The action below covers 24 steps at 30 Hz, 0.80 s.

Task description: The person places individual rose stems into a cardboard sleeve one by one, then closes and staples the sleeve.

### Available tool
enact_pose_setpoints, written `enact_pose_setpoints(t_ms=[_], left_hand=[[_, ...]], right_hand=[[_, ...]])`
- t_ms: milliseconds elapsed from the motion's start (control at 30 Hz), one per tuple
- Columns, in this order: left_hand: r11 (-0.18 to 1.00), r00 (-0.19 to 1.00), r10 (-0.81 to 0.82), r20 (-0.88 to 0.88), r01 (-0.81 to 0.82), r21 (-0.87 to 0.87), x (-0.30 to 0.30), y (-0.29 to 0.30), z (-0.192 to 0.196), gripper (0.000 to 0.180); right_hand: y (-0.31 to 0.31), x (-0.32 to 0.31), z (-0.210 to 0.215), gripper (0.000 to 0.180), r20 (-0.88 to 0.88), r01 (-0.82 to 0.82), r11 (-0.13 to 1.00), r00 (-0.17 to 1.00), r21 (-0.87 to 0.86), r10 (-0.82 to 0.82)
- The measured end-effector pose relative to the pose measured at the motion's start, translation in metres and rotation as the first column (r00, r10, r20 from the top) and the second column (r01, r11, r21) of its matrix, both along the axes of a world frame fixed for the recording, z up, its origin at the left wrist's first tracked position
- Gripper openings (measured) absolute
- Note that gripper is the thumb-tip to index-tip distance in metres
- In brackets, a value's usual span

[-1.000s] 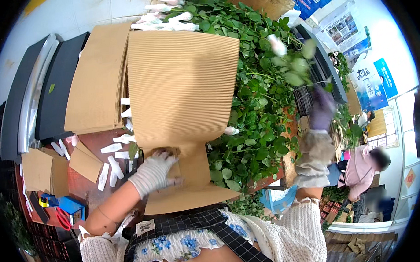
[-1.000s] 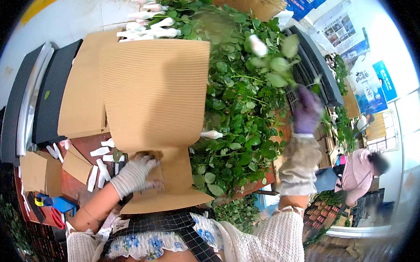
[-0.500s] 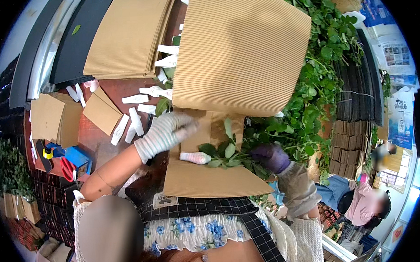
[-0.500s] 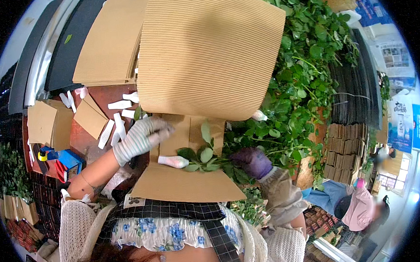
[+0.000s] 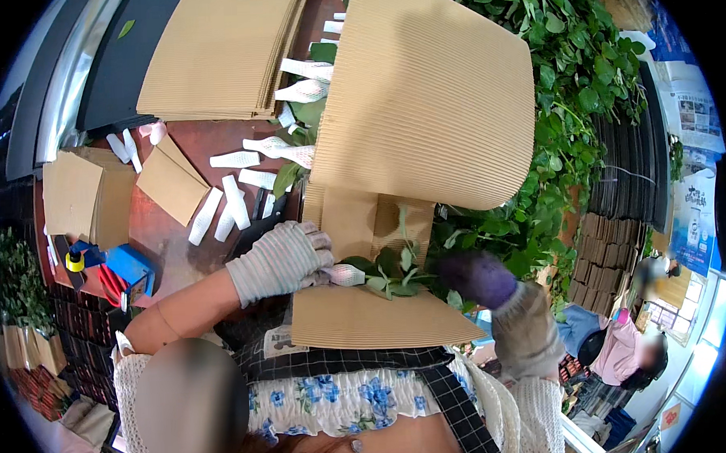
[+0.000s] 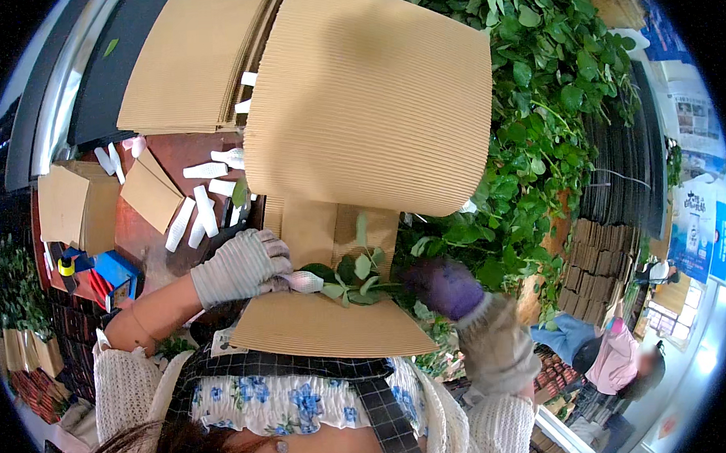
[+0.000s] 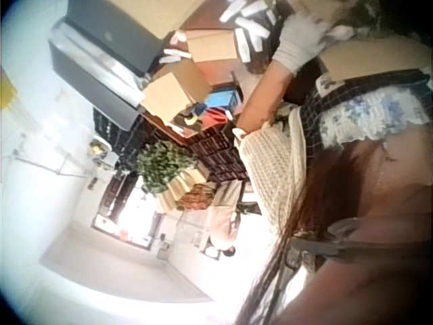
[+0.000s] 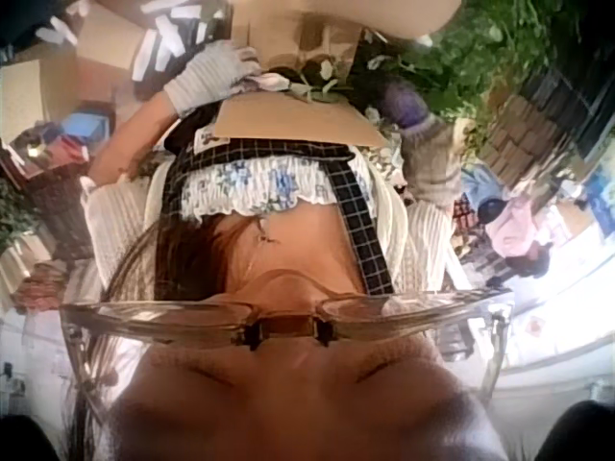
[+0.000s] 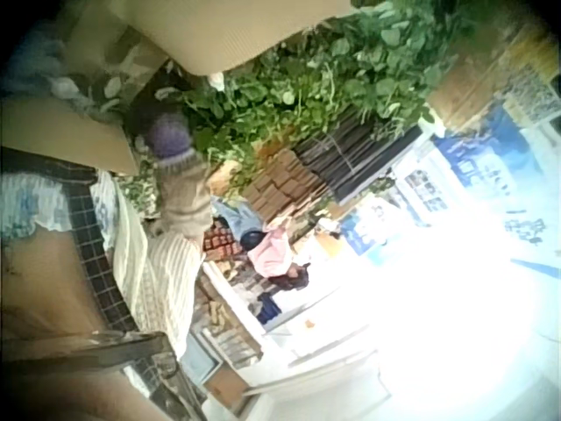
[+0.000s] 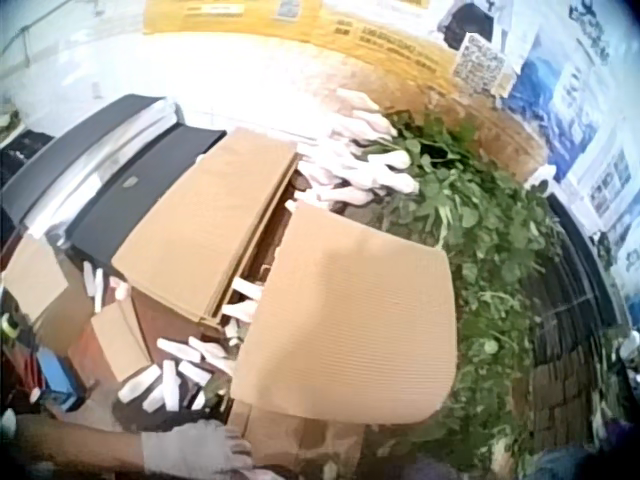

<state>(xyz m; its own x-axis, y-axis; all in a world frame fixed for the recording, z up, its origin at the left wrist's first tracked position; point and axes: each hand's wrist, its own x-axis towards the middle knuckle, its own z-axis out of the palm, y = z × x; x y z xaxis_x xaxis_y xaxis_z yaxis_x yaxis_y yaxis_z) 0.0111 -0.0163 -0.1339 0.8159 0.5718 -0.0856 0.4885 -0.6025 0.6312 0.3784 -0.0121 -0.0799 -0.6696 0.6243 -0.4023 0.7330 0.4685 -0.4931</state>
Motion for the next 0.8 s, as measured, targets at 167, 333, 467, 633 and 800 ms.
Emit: enact_pose_setpoints(t_ms=[167,333,467,633,800], left_hand=[[0.998,0.998,0.056,-0.012,-0.056,0.023,-0.006,-0.006,-0.004,0.028],[1.0,1.0,-0.014,0.01,0.014,0.009,-0.002,0.006,0.001,0.029],[0.999,0.997,0.03,0.067,-0.029,-0.022,-0.007,-0.001,-0.002,0.028],[0.999,0.997,-0.033,-0.064,0.032,-0.022,-0.006,-0.001,0.002,0.032],[0.946,0.884,-0.235,-0.405,0.112,-0.304,-0.024,0.022,0.037,0.03]], right_hand=[[0.031,-0.078,0.078,0.021,0.172,-0.051,0.998,0.984,0.033,0.044],[0.028,-0.132,-0.001,0.026,0.191,-0.334,0.931,0.914,-0.147,0.358],[0.019,-0.125,-0.017,0.022,0.118,-0.39,0.92,0.912,-0.037,0.392],[0.014,-0.124,-0.031,0.019,0.05,-0.324,0.939,0.942,-0.115,0.331],[0.01,-0.133,-0.037,0.015,0.044,-0.311,0.943,0.947,-0.12,0.318]])
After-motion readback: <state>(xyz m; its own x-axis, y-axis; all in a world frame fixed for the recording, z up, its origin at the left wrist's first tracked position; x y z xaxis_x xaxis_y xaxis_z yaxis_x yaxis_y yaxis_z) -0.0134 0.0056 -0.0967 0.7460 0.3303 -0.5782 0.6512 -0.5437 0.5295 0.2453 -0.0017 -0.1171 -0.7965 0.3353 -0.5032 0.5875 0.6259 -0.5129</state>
